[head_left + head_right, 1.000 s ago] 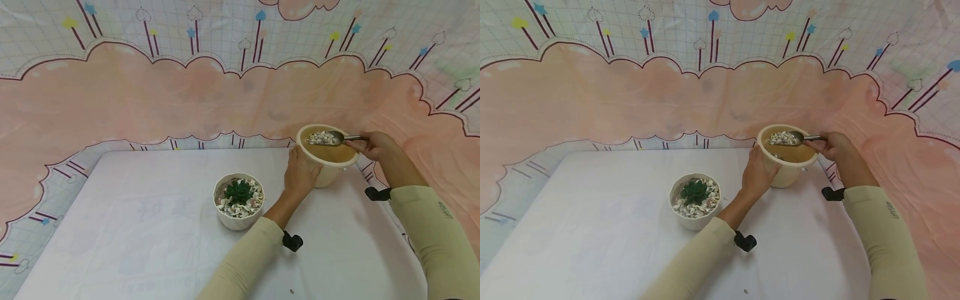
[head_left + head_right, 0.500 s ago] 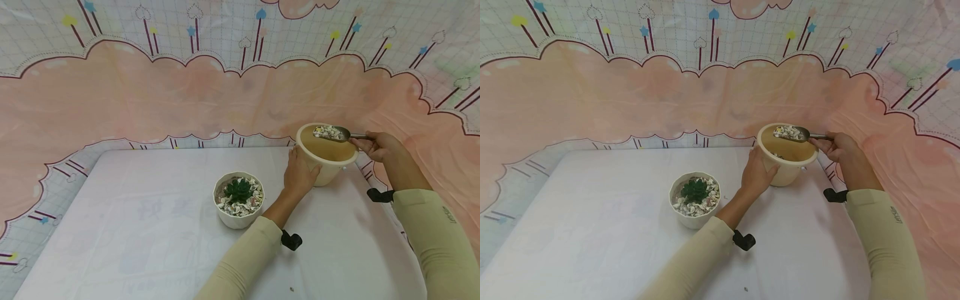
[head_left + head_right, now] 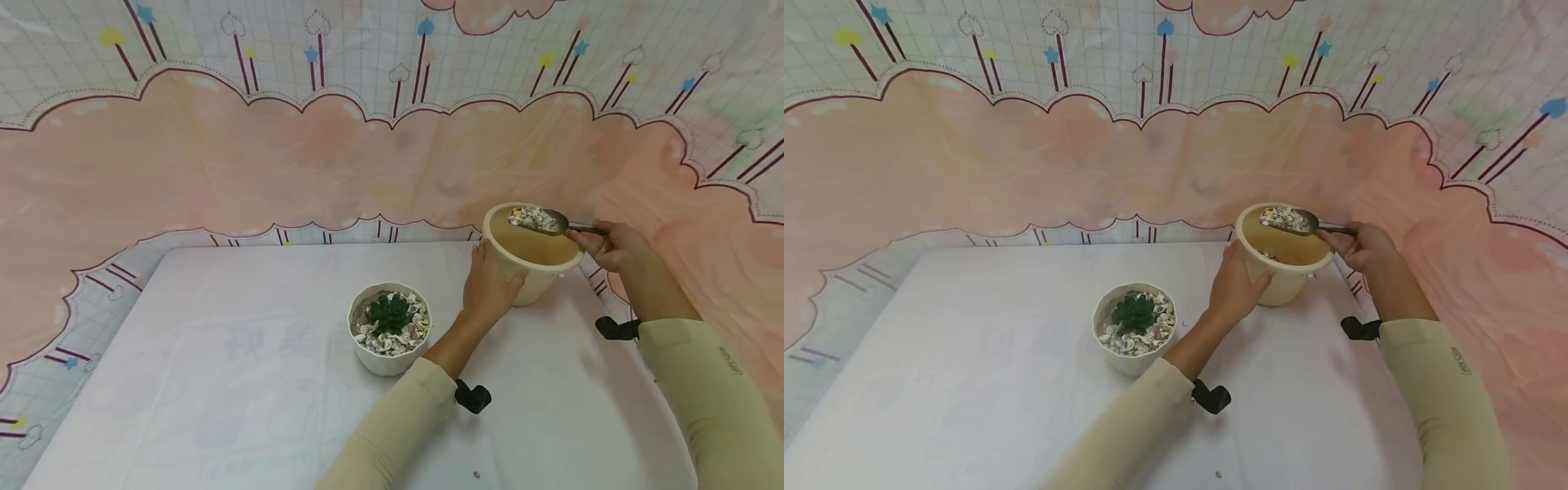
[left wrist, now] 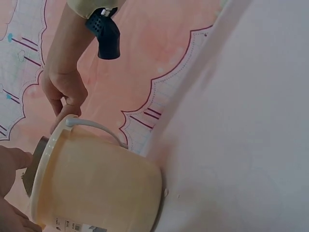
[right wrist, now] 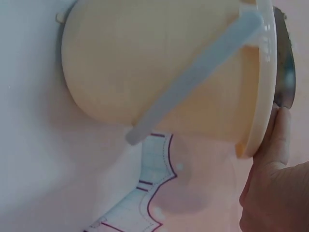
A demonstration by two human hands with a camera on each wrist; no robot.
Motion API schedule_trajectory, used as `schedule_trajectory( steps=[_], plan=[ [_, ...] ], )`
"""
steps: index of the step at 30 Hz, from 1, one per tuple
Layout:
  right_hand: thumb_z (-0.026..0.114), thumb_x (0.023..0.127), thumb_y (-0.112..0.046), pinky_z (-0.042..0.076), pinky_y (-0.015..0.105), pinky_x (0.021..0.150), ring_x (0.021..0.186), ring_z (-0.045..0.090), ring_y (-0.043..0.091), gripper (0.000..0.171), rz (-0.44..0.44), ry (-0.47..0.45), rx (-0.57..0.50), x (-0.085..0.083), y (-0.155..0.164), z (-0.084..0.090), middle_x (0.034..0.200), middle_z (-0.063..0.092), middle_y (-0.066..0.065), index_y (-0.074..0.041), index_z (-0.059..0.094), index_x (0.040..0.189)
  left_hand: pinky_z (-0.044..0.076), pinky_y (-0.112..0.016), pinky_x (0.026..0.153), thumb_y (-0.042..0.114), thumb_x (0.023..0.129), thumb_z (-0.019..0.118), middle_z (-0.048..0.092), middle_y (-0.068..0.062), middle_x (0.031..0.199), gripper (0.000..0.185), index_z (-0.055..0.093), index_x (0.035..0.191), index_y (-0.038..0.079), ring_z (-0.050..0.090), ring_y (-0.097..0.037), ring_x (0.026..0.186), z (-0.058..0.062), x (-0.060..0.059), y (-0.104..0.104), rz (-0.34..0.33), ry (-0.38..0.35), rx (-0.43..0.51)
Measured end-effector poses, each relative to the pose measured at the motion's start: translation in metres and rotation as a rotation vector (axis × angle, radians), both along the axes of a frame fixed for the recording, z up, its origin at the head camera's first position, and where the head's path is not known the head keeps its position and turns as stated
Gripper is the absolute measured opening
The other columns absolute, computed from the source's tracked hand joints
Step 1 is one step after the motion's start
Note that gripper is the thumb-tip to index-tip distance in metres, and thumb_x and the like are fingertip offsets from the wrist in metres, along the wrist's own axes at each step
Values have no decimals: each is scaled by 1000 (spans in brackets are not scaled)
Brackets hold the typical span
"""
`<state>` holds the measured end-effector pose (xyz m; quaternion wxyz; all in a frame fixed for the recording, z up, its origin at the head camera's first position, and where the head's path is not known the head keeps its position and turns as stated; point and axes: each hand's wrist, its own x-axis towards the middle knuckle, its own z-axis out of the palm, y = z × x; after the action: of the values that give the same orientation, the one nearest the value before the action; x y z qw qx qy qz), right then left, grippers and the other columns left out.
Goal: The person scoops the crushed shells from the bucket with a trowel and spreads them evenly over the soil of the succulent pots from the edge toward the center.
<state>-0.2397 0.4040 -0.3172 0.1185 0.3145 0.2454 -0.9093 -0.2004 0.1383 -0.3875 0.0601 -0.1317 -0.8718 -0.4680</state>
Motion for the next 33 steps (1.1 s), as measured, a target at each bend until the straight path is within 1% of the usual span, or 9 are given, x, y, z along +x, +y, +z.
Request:
schedule_trajectory(
  steps=[3,5,9,11,13,16,22,29,33],
  plan=[
    [42,114,-25,54,41,98,96,73,49,36,11,32,-17,4,-6,0,93,68,40,6,59,107,49,-42,109,33,94,81,44,-16,159,87,35,159,-3,39,-32,150,4,4,-3,-11,13,22],
    [42,114,-23,54,41,99,97,73,50,36,23,60,-23,7,-12,-1,94,67,41,8,59,107,51,-41,106,33,95,80,44,-16,158,87,34,159,-3,44,-30,147,6,7,-7,-18,28,23],
    [43,114,-19,53,39,101,98,72,50,39,52,120,-41,10,-23,0,96,66,42,14,61,105,56,-38,98,33,94,81,47,-16,153,87,34,158,-3,58,-26,131,13,14,-15,-39,112,31],
    [42,114,-17,53,40,100,97,72,51,42,80,151,-45,11,-31,1,97,66,42,17,62,103,57,-38,94,33,93,81,47,-17,152,88,33,158,-3,60,-25,127,18,18,-19,-50,156,29],
    [39,114,-17,54,42,98,95,72,52,44,105,176,-41,12,-38,2,97,67,42,18,63,100,57,-38,95,33,94,80,45,-19,154,89,31,159,-4,58,-26,130,24,22,-24,-65,195,17],
    [38,114,-15,56,46,93,91,72,53,41,127,201,-36,14,-50,3,97,67,42,16,61,101,56,-39,98,34,94,79,42,-20,158,93,28,161,-6,55,-27,134,32,29,-32,-81,205,2],
    [36,115,-11,60,49,86,86,73,53,32,156,256,-12,18,-71,1,94,68,42,11,55,102,49,-38,108,38,93,81,36,-18,164,97,27,163,-3,43,-24,147,46,40,-55,-100,164,22],
    [37,115,-12,60,47,83,84,74,51,38,197,253,13,22,-96,0,92,69,40,14,60,100,33,-40,121,35,95,79,26,-17,171,99,20,166,0,21,-24,158,53,50,-84,-134,189,63],
    [35,115,-12,61,45,82,83,75,48,44,242,276,17,25,-110,-2,89,69,39,16,65,97,30,-42,122,36,94,80,24,-15,171,99,20,167,2,17,-25,159,54,55,-100,-128,207,74]
  ],
)
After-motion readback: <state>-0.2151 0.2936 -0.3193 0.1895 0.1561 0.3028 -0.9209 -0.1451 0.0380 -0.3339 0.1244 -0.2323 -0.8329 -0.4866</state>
